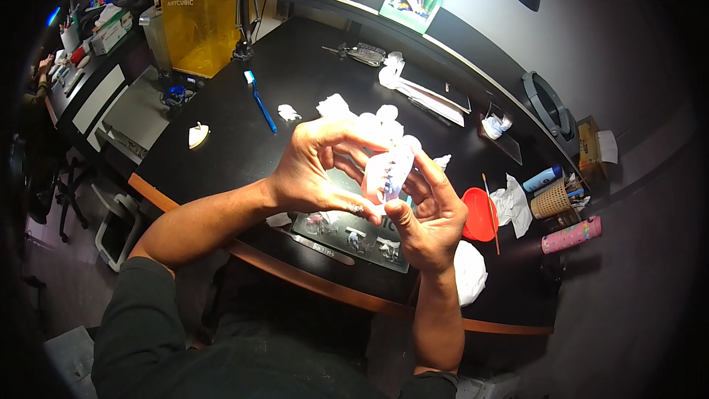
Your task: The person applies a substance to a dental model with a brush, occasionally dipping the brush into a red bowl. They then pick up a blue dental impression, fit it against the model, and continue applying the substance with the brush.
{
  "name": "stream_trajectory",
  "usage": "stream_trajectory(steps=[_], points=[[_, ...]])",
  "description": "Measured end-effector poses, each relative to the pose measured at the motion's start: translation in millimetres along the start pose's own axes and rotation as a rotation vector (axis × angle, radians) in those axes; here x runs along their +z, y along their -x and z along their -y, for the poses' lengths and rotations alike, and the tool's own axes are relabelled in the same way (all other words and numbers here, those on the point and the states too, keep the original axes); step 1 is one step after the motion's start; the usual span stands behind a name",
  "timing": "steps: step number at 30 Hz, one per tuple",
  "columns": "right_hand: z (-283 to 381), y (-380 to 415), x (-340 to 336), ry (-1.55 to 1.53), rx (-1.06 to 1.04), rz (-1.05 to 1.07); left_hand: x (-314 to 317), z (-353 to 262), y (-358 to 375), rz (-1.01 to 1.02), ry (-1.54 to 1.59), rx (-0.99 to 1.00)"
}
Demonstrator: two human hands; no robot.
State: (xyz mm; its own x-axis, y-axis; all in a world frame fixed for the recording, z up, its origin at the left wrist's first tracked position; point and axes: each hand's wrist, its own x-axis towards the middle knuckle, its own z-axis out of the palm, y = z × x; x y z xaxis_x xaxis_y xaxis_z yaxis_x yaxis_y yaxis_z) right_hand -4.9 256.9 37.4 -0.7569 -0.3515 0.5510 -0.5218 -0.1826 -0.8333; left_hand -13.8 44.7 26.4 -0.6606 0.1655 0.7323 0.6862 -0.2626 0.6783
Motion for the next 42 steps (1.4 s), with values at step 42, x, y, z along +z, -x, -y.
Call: stream_trajectory(steps=[42], points=[[-4.4, 1.3, -1.2, -0.01, 0.017, 0.003, -2.2, 11.8, 2.1, -0.004, -0.035, 0.072]])
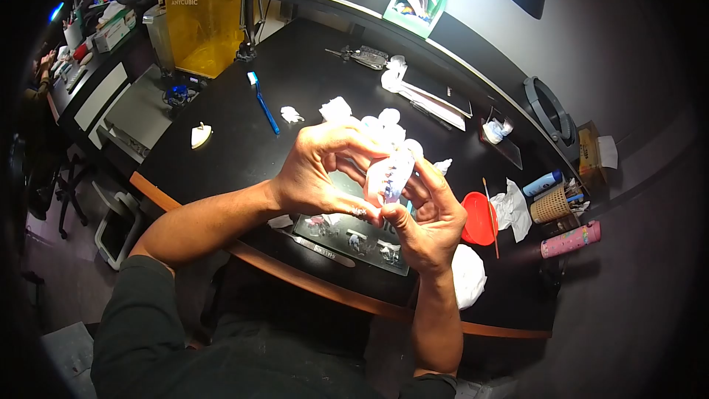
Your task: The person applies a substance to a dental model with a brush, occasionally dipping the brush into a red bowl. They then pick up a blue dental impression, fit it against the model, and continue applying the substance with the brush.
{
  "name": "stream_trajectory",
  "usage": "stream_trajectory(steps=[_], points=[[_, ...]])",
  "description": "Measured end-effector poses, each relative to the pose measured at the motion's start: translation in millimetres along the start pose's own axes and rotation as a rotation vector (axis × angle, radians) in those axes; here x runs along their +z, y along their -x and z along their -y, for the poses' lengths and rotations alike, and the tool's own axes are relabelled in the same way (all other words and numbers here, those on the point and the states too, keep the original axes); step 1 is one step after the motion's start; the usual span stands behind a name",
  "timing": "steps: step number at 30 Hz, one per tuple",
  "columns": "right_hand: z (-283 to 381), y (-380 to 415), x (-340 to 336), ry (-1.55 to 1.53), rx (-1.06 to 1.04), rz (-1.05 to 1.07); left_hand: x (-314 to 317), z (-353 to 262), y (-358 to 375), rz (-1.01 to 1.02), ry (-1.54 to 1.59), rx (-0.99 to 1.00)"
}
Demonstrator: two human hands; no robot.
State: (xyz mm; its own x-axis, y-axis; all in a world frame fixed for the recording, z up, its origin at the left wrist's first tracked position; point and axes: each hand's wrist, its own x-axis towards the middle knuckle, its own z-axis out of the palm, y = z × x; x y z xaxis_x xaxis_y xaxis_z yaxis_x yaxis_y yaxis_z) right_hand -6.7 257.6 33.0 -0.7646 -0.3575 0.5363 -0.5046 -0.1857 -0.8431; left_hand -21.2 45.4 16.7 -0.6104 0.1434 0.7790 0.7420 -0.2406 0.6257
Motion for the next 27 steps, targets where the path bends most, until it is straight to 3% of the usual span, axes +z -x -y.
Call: stream_trajectory(steps=[14, 24, 27], points=[[3.7, -18.7, -2.7, 0.027, 0.034, 0.057, -2.4, -2.0, 0.4, -0.07, 0.0, -0.038], [24.1, -41.7, -7.1, 0.11, 0.123, 0.16, -0.2, -9.0, -0.4, -0.163, -0.002, 0.062], [34.0, -42.0, -1.4, 0.111, 0.062, 0.192, -2.3, -14.0, 1.2, -0.143, -0.079, 0.111]])
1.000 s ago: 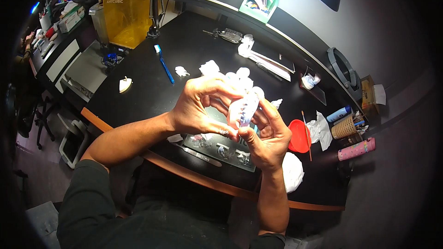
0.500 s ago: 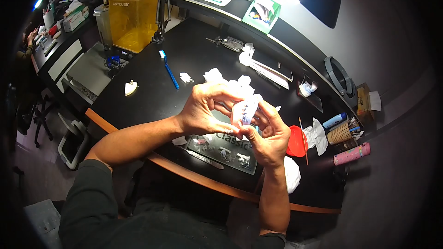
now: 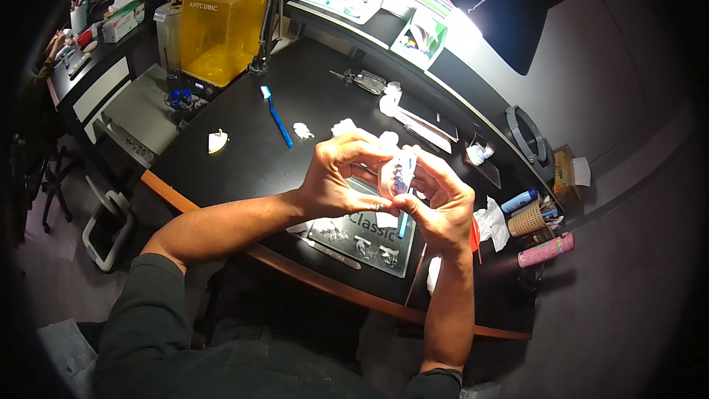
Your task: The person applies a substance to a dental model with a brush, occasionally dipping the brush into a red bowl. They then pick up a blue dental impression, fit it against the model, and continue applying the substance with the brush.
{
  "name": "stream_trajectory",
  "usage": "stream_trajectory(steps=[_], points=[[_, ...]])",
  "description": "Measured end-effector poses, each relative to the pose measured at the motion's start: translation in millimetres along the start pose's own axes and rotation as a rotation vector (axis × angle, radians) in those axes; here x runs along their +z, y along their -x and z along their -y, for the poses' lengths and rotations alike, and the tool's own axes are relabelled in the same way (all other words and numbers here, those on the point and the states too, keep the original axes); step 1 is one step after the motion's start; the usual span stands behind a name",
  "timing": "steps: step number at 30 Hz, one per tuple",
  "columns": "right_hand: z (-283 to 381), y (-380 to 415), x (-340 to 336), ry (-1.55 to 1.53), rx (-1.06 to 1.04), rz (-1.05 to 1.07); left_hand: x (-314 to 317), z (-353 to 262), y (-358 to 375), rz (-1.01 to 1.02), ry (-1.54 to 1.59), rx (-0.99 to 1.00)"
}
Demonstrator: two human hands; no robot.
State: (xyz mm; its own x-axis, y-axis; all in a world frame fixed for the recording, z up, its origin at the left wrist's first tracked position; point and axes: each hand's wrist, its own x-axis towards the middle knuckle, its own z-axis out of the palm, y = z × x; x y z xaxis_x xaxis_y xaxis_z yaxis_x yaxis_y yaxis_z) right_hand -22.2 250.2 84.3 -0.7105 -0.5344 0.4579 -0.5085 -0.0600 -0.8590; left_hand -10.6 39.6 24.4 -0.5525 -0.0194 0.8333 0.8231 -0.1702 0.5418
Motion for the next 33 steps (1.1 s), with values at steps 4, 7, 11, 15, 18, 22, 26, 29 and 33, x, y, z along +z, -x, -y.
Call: stream_trajectory(steps=[4, 7, 11, 15, 18, 22, 26, 29, 33], points=[[6.3, -1.0, 0.5, 0.068, -0.107, 0.039, 1.8, -2.1, -0.7, -0.013, 0.008, 0.076], [6.9, -0.4, -4.6, 0.12, -0.087, 0.064, 0.6, -4.2, -1.4, -0.006, -0.006, 0.099], [4.2, -0.6, -4.8, 0.128, -0.093, 0.038, 0.8, -2.3, -1.2, -0.008, 0.027, 0.081], [2.7, -1.0, -6.1, 0.116, -0.083, 0.035, 0.3, -4.3, -1.8, -0.01, 0.017, 0.068], [4.8, -1.1, -6.9, 0.109, -0.064, 0.026, 1.3, -1.9, -1.7, -0.025, 0.079, 0.048], [8.1, -3.5, -4.1, 0.091, -0.039, 0.015, 0.4, -5.7, -1.4, -0.027, 0.001, 0.04], [12.8, -6.6, -0.4, 0.108, -0.016, 0.015, 0.7, -5.3, -1.0, -0.039, 0.009, 0.02], [15.1, -7.3, 0.8, 0.115, 0.016, 0.011, 3.7, -0.8, 0.7, -0.059, 0.079, -0.023], [13.5, -11.3, -2.8, 0.166, 0.007, 0.022, 3.6, -3.8, 0.8, -0.07, 0.146, -0.029]])
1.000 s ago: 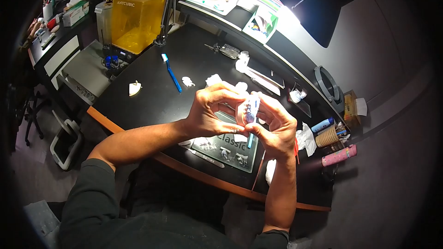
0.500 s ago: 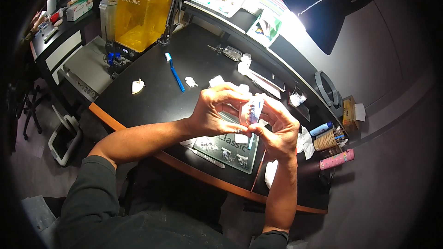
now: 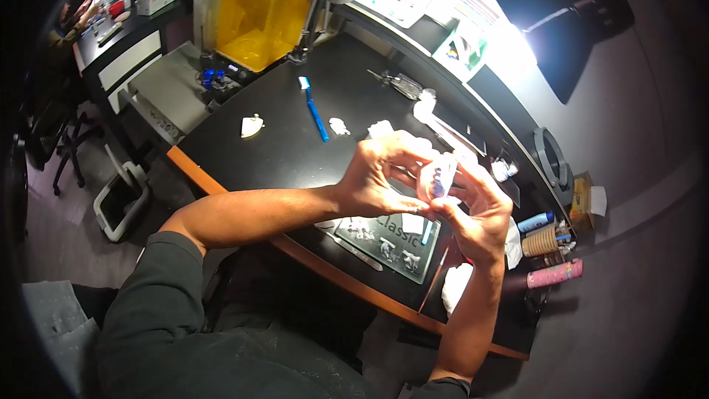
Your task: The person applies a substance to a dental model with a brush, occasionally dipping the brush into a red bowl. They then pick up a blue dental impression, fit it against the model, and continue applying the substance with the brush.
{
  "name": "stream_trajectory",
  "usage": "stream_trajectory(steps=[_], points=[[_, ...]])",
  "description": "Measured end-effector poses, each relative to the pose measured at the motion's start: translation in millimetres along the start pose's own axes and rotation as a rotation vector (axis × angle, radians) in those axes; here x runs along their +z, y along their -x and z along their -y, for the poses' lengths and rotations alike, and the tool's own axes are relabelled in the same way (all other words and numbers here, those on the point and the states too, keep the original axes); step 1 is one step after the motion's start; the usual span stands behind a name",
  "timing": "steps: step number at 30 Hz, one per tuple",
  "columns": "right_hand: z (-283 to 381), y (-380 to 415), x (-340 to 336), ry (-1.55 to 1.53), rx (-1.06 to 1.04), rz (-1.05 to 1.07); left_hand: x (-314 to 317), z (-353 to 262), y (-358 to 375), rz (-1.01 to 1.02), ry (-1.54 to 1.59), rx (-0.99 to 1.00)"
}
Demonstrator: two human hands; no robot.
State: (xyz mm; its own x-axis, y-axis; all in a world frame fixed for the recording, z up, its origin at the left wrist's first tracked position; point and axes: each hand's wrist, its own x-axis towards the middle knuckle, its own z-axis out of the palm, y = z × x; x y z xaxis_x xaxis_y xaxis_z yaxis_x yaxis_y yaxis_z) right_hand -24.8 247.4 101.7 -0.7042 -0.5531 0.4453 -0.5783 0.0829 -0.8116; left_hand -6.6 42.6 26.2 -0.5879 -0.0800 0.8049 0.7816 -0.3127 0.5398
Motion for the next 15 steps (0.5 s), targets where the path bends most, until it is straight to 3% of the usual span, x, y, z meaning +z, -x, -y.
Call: stream_trajectory(steps=[3, 5, 10, 15], points=[[8.9, -1.0, 3.6, -0.021, 0.054, -0.008, 0.9, 4.7, -0.9, -0.006, 0.052, -0.007], [-0.1, -3.5, -0.2, 0.068, -0.086, 0.043, -0.6, 3.6, -1.0, -0.02, -0.02, -0.001], [-1.0, -4.6, 1.0, 0.027, -0.093, 0.054, -0.4, 4.5, -1.4, -0.039, -0.017, 0.002], [1.0, -3.2, 0.0, -0.032, 0.022, 0.004, -0.7, 3.7, -2.5, -0.041, 0.007, 0.01]])
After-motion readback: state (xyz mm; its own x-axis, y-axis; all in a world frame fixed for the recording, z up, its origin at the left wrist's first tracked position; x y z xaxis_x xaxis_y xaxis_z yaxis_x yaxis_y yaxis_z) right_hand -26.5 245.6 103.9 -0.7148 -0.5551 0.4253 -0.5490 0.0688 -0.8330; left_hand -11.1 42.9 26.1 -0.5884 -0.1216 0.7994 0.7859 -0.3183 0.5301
